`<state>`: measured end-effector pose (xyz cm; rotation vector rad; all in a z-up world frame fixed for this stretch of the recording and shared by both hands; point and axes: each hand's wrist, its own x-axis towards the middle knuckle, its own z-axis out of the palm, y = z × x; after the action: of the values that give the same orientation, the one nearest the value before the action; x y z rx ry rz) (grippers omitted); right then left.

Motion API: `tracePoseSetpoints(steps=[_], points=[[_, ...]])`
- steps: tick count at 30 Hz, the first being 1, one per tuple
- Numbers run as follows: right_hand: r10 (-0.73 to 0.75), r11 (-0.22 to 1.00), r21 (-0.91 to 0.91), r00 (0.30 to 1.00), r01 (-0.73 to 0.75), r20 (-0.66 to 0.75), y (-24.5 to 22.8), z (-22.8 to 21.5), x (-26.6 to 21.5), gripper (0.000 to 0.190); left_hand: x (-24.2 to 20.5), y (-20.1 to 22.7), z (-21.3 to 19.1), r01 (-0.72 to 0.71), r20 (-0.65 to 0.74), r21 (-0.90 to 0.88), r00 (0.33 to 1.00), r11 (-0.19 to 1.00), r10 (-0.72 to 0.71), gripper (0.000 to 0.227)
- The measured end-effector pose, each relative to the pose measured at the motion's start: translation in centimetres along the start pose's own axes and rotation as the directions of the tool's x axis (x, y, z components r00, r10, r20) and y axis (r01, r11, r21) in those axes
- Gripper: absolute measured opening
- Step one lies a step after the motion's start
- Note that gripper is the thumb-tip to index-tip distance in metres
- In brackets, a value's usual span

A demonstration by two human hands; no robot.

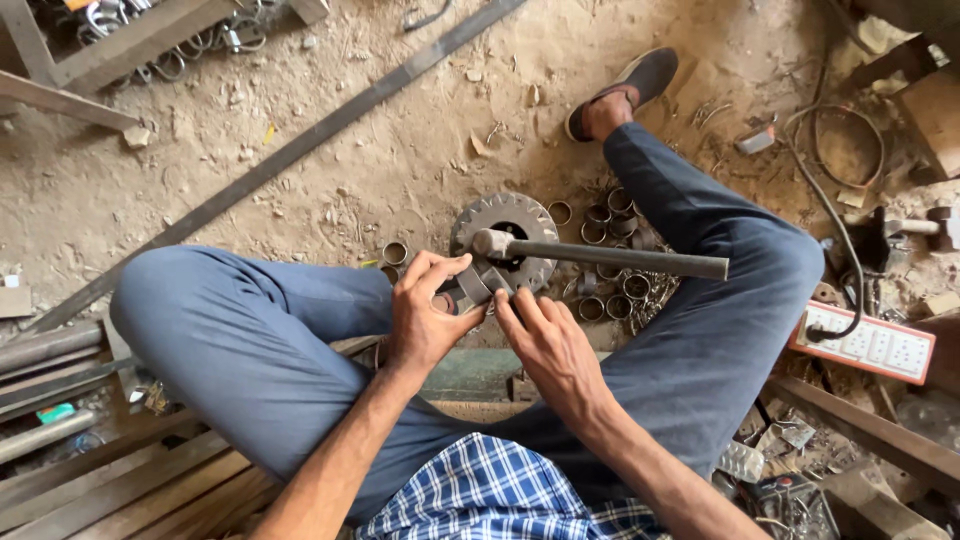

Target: The person sits on the floor and uses a hammer to fit small metal rings onto a gear-like metal component. They repeatedly position the rings and strike them into place while seated.

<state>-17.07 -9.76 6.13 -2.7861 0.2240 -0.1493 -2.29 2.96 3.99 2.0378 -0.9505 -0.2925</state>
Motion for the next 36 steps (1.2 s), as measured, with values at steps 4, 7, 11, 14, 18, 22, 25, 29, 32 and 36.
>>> tracePoseSetpoints(steps=[4,7,11,14,18,22,25,29,32,36], points=[[0.013,0.999,0.04,1.0,-0.012,-0.008,-0.2,-0.2,-0.1,0.059,0.0,0.0,0.4,0.028,0.023,-0.02,0.999,0.999,-0.027,0.058],[0.045,0.997,0.068,0.999,-0.045,0.002,-0.8,-0.5,0.5,0.056,-0.2,0.2,1.0,-0.059,-0.017,0.097,0.998,0.994,0.061,0.057],[0.077,0.994,0.072,0.995,-0.081,0.056,-1.2,-0.8,0.7,0.052,-0.7,0.4,1.3,-0.154,-0.049,0.2,0.985,0.968,0.167,0.051],[0.051,0.997,0.061,0.997,-0.055,0.065,-0.9,-1.0,0.8,0.056,-0.1,0.3,0.5,-0.165,-0.009,0.177,0.986,0.97,0.169,0.048],[-0.013,1.0,0.008,1.0,0.013,-0.017,-0.5,-0.7,0.6,0.064,1.1,0.5,-0.5,-0.142,0.061,0.188,0.989,0.972,0.133,0.048],[-0.008,0.998,-0.067,0.999,0.01,0.036,-0.7,0.3,0.8,0.06,2.5,0.5,-1.4,-0.112,0.128,0.146,0.987,0.983,0.094,0.045],[0.024,0.997,-0.069,0.999,-0.022,0.029,-1.3,0.3,1.1,0.06,3.0,0.5,-1.9,-0.101,0.165,0.131,0.983,0.986,0.078,0.044],[0.083,0.992,0.093,0.997,-0.082,-0.008,-1.3,-0.4,1.8,0.055,2.6,0.6,-1.0,-0.219,0.167,0.304,0.97,0.927,0.175,0.05],[0.104,0.974,0.197,0.994,-0.109,0.037,-1.2,-1.1,1.2,0.06,1.1,0.6,-0.3,-0.201,0.18,0.36,0.973,0.911,0.144,0.052],[0.085,0.962,0.252,0.993,-0.104,0.086,-0.6,-2.1,0.5,0.064,0.7,0.8,-0.2,-0.14,0.168,0.263,0.981,0.954,0.098,0.057]])
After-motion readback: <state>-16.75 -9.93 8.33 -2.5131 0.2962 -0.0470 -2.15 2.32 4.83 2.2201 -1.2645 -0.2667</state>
